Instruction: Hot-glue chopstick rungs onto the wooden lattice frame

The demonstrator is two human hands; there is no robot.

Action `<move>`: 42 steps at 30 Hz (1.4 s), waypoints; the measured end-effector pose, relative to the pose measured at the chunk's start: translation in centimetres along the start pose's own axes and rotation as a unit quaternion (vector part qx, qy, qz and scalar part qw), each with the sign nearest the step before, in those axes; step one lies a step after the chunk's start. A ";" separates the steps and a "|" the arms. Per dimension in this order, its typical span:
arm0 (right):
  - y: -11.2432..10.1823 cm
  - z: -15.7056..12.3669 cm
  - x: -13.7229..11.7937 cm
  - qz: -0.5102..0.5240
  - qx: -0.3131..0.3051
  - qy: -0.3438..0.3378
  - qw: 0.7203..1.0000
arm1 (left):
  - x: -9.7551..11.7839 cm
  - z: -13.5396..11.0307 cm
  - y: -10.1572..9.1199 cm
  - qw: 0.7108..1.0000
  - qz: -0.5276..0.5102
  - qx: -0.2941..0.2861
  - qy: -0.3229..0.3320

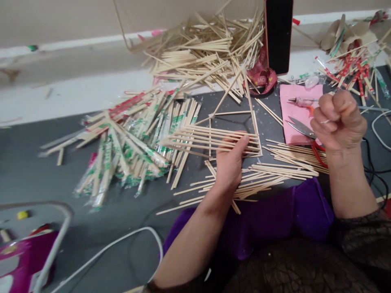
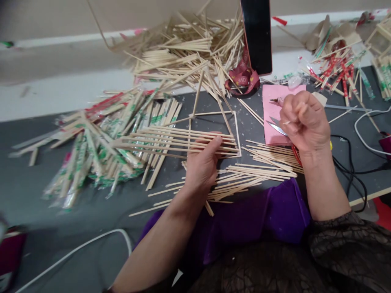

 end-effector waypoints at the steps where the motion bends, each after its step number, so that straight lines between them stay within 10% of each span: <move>1: -0.4 -0.1 -0.2 -0.024 0.016 0.009 1.000 | 0.0 0.0 -0.1 1.000 0.001 0.000 0.001; 13: -2.6 0.0 1.4 -0.138 0.109 -0.006 0.984 | 0.0 -0.1 -0.5 1.000 0.026 -0.007 0.013; 21: 5.0 0.0 6.1 -0.361 -0.108 0.045 0.925 | 0.3 -0.2 -0.2 1.000 0.011 -0.006 0.016; 28: 6.6 0.2 7.3 -0.380 -0.155 0.043 0.911 | 0.4 -0.2 0.0 1.000 0.002 -0.014 0.025; 35: 5.8 0.5 7.0 -0.410 -0.095 0.040 0.906 | 0.2 -0.1 -0.3 1.000 0.009 -0.011 0.025; 42: -1.4 -0.2 3.3 -0.301 0.161 -0.017 0.940 | 0.4 -0.1 -0.2 1.000 0.009 -0.015 0.025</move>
Point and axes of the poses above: each hand's wrist, its own z-axis towards the middle knuckle, its own y-axis out of the palm, x = y × z, the point moved 8 cm from there along z, towards the middle knuckle, and after that the axes turned 11 degrees about -x, right-handed, at the moved point
